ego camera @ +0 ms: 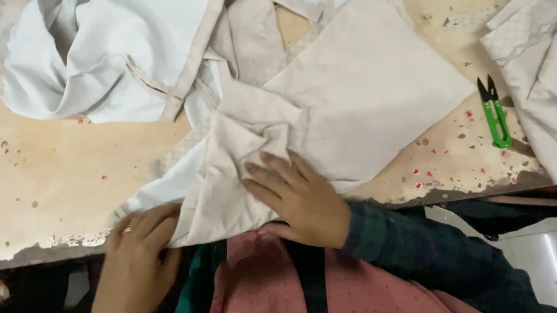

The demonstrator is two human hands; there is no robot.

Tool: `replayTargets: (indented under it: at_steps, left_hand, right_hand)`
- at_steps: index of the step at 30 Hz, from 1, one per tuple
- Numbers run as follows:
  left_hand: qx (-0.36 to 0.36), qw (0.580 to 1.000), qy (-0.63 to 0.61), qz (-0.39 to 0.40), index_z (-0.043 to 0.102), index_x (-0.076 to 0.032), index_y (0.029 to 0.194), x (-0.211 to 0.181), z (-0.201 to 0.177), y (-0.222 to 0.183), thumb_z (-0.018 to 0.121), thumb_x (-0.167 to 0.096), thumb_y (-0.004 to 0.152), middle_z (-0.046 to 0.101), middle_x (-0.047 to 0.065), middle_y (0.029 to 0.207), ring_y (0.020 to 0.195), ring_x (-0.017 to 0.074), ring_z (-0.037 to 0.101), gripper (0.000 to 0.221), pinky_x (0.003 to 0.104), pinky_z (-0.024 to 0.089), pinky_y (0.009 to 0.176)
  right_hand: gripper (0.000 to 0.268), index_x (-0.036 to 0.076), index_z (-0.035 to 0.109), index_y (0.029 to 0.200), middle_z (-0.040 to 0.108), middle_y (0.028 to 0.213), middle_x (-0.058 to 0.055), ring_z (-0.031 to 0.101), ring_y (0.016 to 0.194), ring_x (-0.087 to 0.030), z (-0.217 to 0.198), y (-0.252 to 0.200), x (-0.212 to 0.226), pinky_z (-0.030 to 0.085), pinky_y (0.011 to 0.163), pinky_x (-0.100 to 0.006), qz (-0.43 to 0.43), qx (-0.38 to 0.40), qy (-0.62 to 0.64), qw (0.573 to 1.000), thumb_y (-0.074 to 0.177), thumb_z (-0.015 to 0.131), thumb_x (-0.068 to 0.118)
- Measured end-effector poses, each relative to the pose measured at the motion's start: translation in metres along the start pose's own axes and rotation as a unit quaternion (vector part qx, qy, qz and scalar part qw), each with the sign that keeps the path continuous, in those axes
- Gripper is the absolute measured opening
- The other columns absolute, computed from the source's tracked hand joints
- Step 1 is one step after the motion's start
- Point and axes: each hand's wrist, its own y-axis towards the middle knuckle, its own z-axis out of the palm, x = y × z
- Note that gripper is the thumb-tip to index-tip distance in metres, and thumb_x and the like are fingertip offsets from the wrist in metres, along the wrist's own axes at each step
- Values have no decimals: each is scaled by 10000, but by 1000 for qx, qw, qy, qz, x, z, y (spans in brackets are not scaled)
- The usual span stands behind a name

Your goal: Trimming loose threads from a garment, folding it, and applying tape for packaging.

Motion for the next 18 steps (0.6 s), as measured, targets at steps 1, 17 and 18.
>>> replayTargets:
  at_steps: [1,17,18]
  left_hand:
    - [-43,994,105,-1,673,-296,1231,-5,-13,3,675,-182,754,660,-135,1351,1216,110,630,491,479,347,1141]
    - [13,975,2,222,276,-344,1644,-101,116,276,386,-664,1063,271,-20,1702,1578,302,223,673,809,158,1165]
    - [-13,978,43,205,282,-317,1642,-102,117,275,350,-659,1077,299,14,1682,1548,322,278,664,790,241,1134]
  right_hand:
    - [676,79,568,1432,536,1511,-149,410,1453,-362,16,-4,-3,290,1209,-603,-30,-17,-12,999,870,761,401]
    - [486,89,473,1473,701,1304,-166,729,1028,-271,-29,-131,-62,627,869,-539,441,-134,616,640,1000,556,165]
    - [474,97,486,1474,664,1360,-125,667,1129,-250,-32,-136,-77,562,970,-526,420,-111,556,709,1013,548,191]
